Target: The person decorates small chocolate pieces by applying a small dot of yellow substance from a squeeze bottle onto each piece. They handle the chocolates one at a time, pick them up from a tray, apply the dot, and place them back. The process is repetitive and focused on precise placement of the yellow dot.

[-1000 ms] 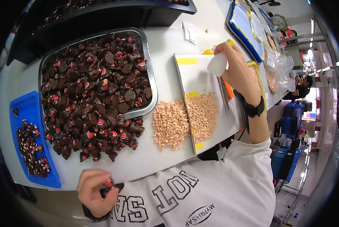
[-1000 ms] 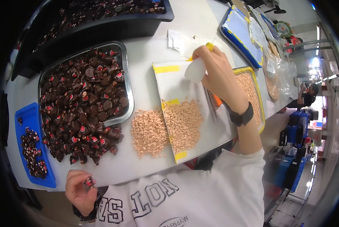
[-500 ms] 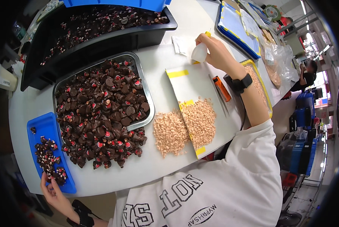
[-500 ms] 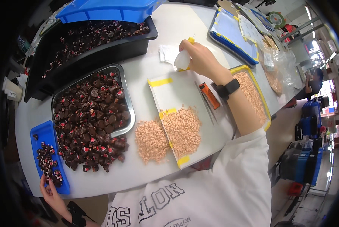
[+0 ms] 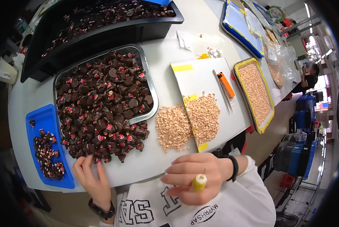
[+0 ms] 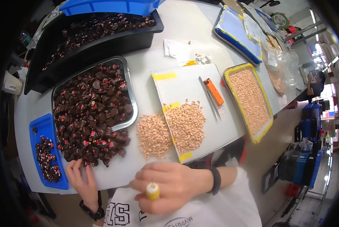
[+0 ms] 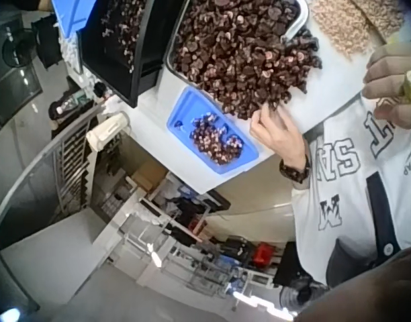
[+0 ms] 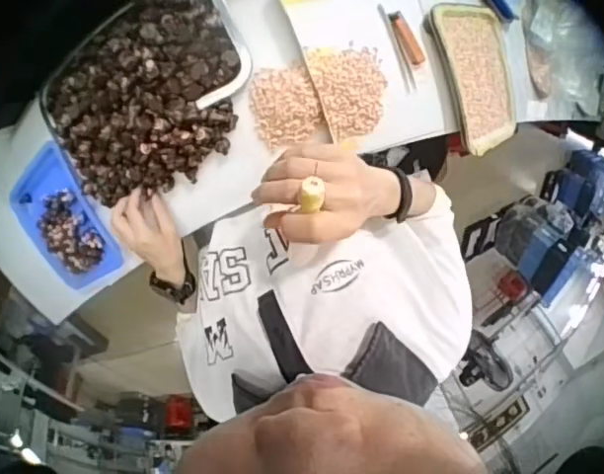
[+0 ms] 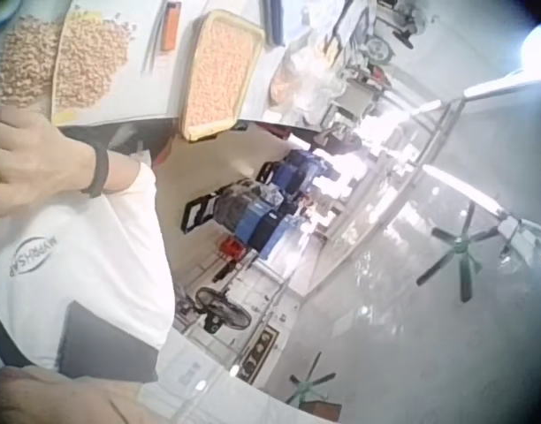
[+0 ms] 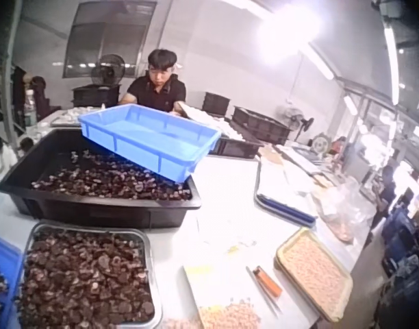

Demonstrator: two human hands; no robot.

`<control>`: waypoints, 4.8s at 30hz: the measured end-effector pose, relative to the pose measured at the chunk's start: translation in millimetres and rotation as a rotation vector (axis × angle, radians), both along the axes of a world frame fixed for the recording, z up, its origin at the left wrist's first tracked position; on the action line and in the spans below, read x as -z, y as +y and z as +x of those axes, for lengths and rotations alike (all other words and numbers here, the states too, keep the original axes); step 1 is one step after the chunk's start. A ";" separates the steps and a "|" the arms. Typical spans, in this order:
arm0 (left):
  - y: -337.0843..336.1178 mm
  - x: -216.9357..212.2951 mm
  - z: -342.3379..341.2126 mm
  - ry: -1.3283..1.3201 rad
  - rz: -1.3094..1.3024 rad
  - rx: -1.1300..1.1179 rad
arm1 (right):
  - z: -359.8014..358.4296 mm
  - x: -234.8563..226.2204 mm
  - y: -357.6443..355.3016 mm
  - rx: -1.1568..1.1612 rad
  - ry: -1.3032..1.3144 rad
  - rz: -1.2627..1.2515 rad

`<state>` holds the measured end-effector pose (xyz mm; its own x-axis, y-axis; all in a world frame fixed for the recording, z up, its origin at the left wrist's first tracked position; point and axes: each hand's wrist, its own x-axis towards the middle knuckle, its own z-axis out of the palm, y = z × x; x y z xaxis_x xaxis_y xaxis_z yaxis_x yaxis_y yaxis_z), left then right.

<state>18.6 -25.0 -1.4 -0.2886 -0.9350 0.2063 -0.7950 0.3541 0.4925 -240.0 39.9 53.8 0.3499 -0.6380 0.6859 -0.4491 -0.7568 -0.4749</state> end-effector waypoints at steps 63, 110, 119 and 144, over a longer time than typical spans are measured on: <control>10.1 10.0 -39.2 1.418 0.858 0.572 | 29.6 42.4 -10.0 -0.066 -0.496 0.221; 11.9 11.0 -40.9 1.507 0.943 0.565 | 15.2 32.0 -5.0 -0.153 -0.445 0.292; 10.4 9.5 -44.2 1.501 0.898 0.567 | -22.3 21.0 34.6 0.350 0.277 0.399; 8.2 1.0 -49.7 0.964 1.021 0.805 | 15.3 15.3 7.4 0.246 0.103 0.292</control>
<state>-31.2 -16.9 -2.4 -0.8844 -0.4667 0.0110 0.1525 -0.2666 0.9517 -224.6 47.3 38.5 0.2200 -0.8747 0.4319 -0.6569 -0.4601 -0.5973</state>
